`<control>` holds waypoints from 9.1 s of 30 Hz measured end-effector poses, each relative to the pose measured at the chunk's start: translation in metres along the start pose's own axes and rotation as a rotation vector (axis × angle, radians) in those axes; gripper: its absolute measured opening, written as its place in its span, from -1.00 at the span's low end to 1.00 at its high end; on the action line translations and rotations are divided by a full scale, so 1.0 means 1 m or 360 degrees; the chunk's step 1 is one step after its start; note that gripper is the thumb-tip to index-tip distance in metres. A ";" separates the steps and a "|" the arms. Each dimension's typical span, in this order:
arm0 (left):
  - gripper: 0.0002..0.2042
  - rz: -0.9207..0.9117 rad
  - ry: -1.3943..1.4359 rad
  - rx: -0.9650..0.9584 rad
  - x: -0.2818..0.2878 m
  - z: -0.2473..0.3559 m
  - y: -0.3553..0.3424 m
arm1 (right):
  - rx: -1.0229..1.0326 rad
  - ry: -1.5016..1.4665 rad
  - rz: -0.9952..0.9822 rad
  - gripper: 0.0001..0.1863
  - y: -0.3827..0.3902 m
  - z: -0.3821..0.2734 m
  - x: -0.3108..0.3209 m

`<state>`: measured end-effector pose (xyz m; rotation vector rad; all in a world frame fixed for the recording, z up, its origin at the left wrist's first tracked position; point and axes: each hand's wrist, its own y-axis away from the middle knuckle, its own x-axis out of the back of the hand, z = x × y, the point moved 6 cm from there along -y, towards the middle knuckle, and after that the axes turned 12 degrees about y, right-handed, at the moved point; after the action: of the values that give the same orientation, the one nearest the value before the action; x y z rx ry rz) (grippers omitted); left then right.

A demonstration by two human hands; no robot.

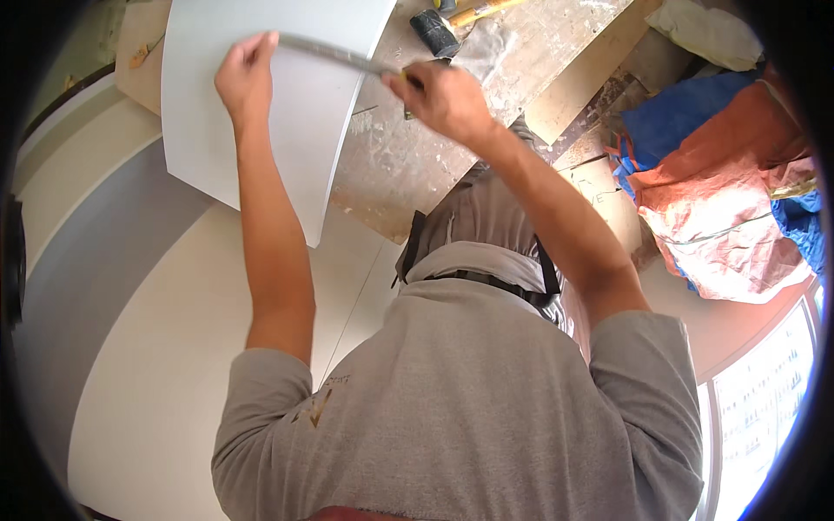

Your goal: The person retrieves a hand file from a workbench, returns to another table, and files the edges of a white board using the hand file.

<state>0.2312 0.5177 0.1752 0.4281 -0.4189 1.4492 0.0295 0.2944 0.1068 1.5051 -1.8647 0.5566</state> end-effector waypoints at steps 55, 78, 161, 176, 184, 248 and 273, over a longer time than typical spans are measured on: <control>-0.78 0.0369 -0.0210 -0.0201 0.033 -0.040 0.043 | -0.0094 -0.0034 -0.0483 -0.51 -0.008 -0.019 -0.023; -0.77 0.0378 -0.0134 -0.0271 0.025 -0.011 0.052 | -0.0046 -0.0041 -0.0438 -0.51 -0.015 -0.003 0.005; -0.71 0.0156 -0.0379 -0.0072 -0.069 0.036 0.038 | -0.0156 -0.0192 -0.0468 -0.53 -0.012 0.066 0.074; -0.48 0.0225 -0.0551 -0.0927 -0.145 0.078 -0.018 | -0.0187 -0.0599 0.0069 -0.43 -0.129 0.062 0.129; -0.23 -0.0052 -0.0906 -0.0920 -0.210 0.079 0.019 | -0.0431 -0.0579 -0.0121 -0.40 -0.063 0.074 0.132; -0.37 0.0566 0.1674 0.0757 0.074 -0.142 0.387 | -0.0124 -0.0375 -0.1071 -0.66 0.259 -0.022 -0.063; -0.55 0.0508 0.1200 0.0862 0.076 -0.233 0.338 | 0.0029 -0.0184 -0.0765 -0.65 0.236 -0.056 -0.093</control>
<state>-0.0958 0.7280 0.0247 0.2117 0.5463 1.9065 -0.1756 0.4541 0.0964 1.9477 -1.4992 0.2634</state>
